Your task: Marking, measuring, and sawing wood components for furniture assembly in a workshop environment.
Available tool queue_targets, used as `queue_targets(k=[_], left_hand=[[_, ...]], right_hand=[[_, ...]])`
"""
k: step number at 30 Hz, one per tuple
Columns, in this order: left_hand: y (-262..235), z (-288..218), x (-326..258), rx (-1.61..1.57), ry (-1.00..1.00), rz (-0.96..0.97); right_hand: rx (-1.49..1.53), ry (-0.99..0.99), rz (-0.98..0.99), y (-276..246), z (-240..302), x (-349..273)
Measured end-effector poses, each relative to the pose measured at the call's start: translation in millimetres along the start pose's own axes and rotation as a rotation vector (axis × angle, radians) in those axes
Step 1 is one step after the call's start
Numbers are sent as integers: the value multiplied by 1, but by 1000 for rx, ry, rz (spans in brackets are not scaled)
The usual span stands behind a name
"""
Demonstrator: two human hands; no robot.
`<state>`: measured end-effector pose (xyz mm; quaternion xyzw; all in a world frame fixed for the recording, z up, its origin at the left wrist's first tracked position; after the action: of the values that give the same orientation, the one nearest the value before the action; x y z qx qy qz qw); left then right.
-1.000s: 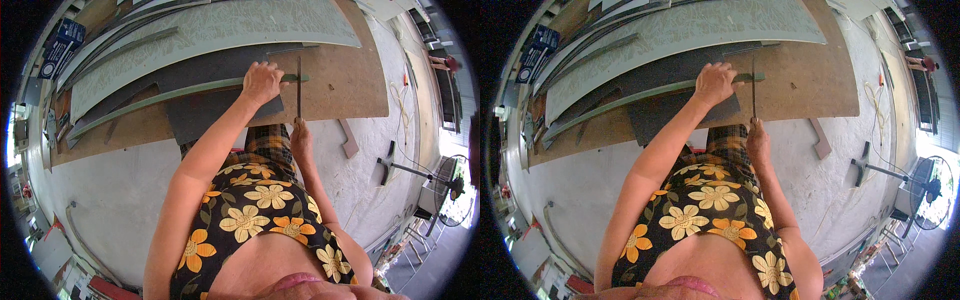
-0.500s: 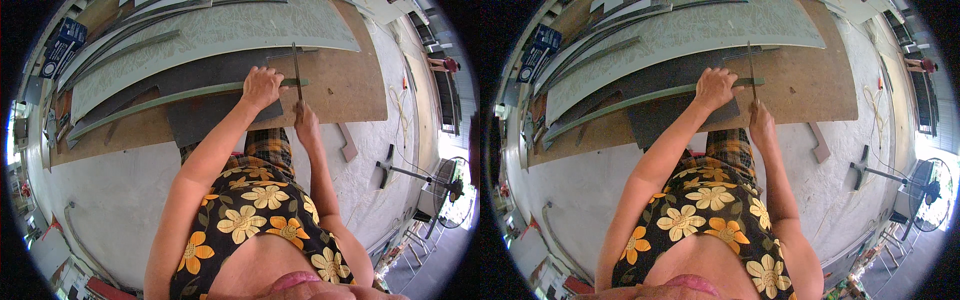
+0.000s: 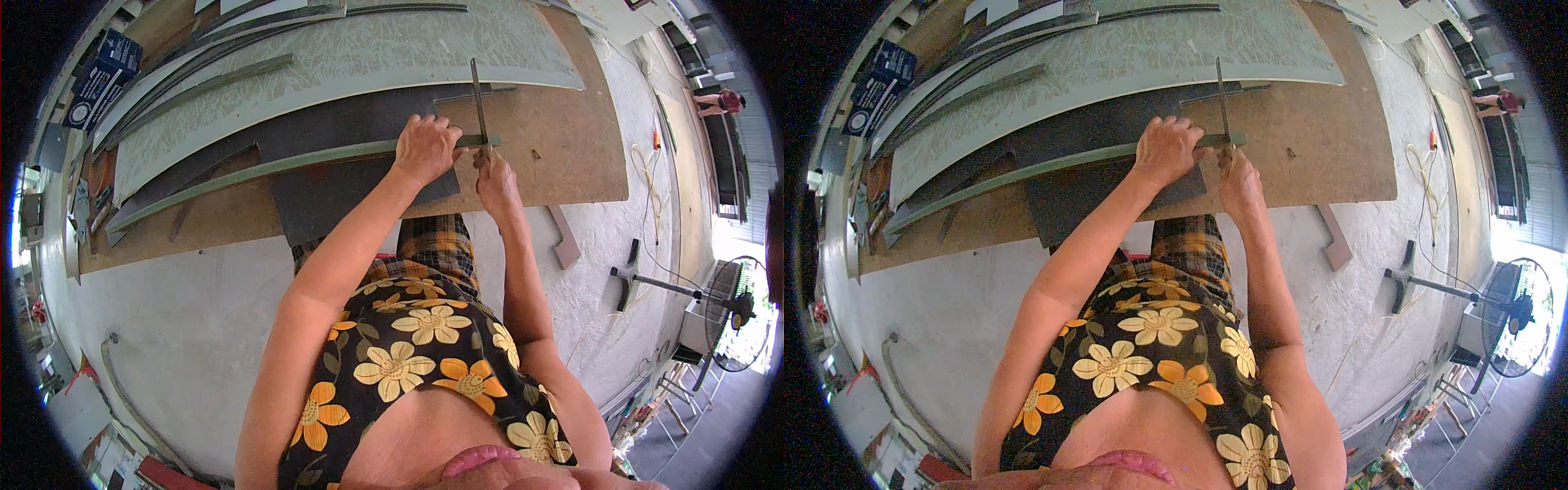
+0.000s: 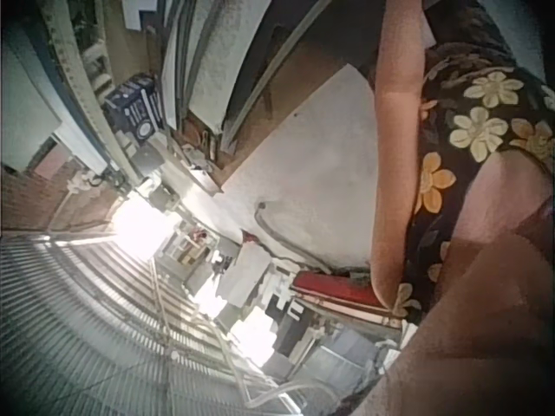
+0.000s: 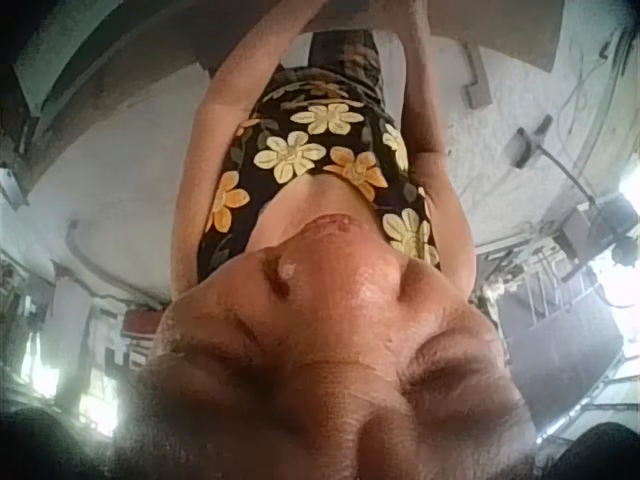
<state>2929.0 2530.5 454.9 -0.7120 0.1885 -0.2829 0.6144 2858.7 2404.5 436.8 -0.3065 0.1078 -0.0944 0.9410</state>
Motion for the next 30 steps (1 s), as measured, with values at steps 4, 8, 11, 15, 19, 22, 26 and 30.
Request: queue_targets(k=[4,8,11,15,19,22,26,30], left_hand=[[0,3,-2,-23,-13,-16],[0,3,-1,5,-6,8],[1,3,-3,-18,-18,-25],[2,0,0,-21,-8,-10],[2,-2,-3,-34,-6,9],[3,4,-6,-33,-3,-15],[1,4,-5,-15,-6,-27],[3,0,-1,-1,6,-56]], right_hand=[[39,95,42,0,-12,-57],[121,-5,21,-10,-13,-84],[-10,-22,52,-11,-3,-49],[-108,91,115,-2,-6,3],[-9,95,56,-2,-11,-14],[52,147,60,1,-17,-61],[96,158,83,-2,-13,-78],[26,110,46,3,-11,-21]])
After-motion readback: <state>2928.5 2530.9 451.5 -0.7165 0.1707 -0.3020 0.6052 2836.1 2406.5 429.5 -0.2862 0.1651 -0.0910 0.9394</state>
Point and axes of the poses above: each hand's wrist, its own x-axis towards the middle knuckle, its own y-axis out of the palm, z = x × y, the point moved 7 cm from there along x, towards the middle knuckle, and after that the axes turned 11 degrees about x, right-handed, at the moved point
